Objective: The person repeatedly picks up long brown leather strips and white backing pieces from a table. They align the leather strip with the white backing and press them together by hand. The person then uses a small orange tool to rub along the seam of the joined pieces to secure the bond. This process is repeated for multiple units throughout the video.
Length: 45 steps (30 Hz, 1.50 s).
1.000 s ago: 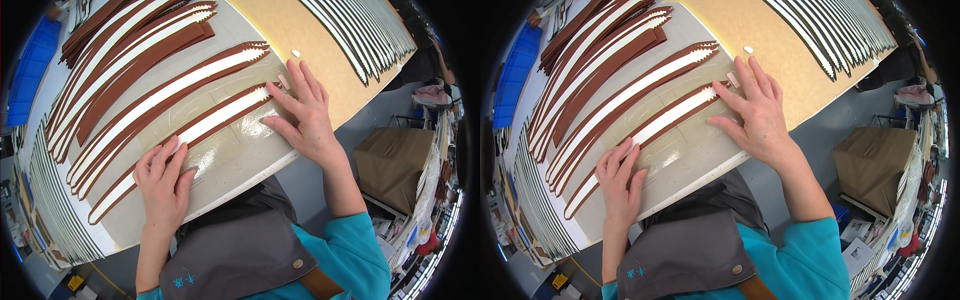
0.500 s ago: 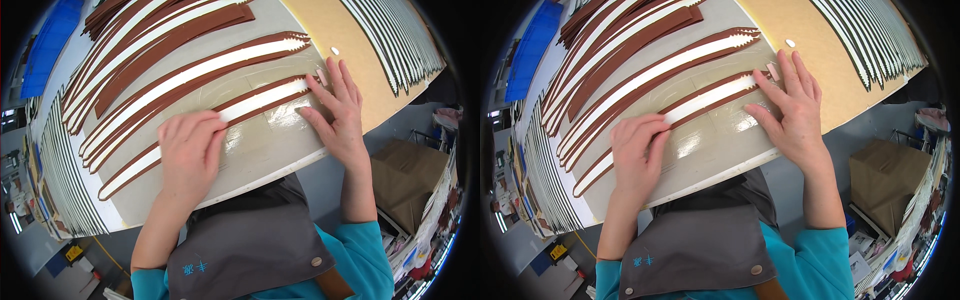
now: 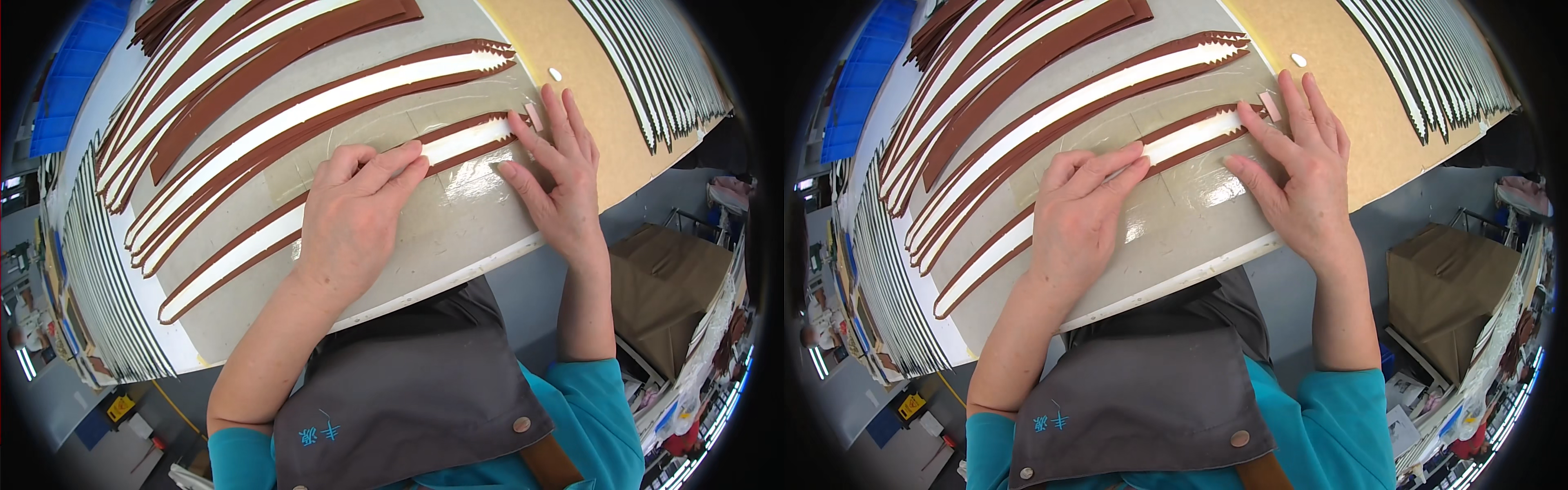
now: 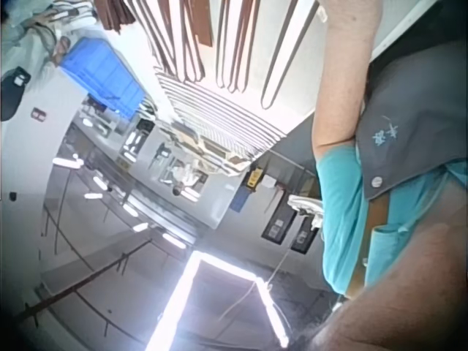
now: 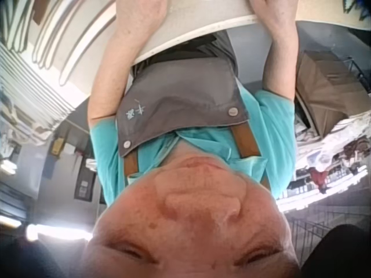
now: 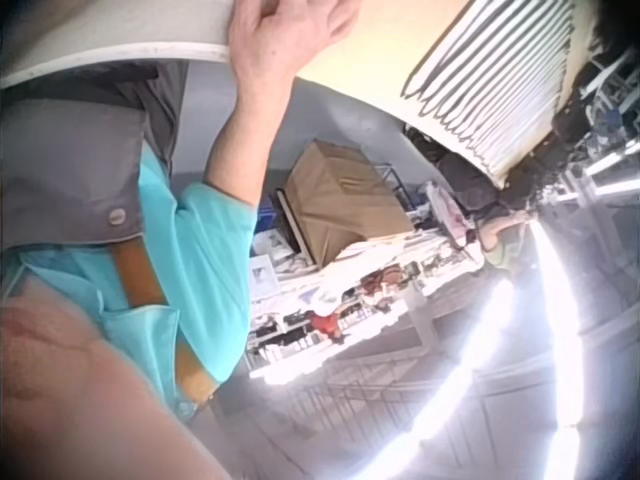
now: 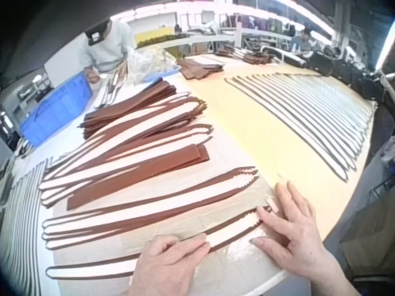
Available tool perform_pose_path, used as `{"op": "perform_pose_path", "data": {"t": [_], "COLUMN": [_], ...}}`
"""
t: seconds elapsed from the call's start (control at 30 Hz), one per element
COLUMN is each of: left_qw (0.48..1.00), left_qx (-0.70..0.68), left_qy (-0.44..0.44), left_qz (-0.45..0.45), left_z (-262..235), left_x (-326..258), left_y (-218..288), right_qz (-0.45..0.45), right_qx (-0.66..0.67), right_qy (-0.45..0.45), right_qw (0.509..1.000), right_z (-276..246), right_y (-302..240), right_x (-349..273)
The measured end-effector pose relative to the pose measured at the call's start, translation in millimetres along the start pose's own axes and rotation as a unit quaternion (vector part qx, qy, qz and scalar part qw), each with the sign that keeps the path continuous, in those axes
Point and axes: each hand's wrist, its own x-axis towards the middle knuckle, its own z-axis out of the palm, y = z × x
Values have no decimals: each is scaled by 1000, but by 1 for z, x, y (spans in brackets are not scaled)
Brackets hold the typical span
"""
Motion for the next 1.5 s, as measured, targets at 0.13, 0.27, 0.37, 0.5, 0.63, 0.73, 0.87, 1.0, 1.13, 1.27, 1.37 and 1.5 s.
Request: {"op": "perform_pose_path", "data": {"t": [0.13, 0.27, 0.37, 0.5, 0.63, 0.73, 0.87, 1.0, 1.13, 1.27, 1.37, 1.5], "left_qw": [1000, 1000, 1000, 1000, 1000, 999, 999, 997, 995, 983, 979, 940], "left_qx": [2, -14, -29, 1, -4, -30, -47, -71, -92, -181, -193, -312], "left_qy": [3, -2, 6, 6, -10, -10, -6, 7, 35, 13, 35, 42], "left_qz": [6, -2, -4, 5, 1, 7, 20, 22, 23, -5, -48, -134], "left_z": [1, -3, 1, -2, -2, 0, 0, 5, 12, 12, 13, 10], "left_x": [-4, -3, -7, -10, -10, -11, -10, -12, -12, -10, -9, -6], "left_y": [-2, 1, -1, 2, -3, -9, -14, -19, -23, -25, -26, -27], "right_qz": [-3, -12, -41, -97, 24, 159, 186, 151, 52, -21, -55, -86], "right_qx": [6, 13, -15, -41, 133, 363, 474, 322, 170, 58, 4, -42], "right_qy": [-1, 17, 20, -23, -86, -61, 26, 61, 77, 68, 43, 1], "right_qw": [1000, 1000, 999, 994, 987, 916, 860, 933, 981, 996, 998, 995], "right_z": [0, 2, -6, -17, -28, -17, 25, 35, 33, 27, 23, 15], "right_y": [-1, 3, -4, -8, -13, -31, -69, -77, -84, -89, -94, -106], "right_x": [1, 3, 18, 48, 57, 39, 21, 23, 24, 28, 29, 30]}}
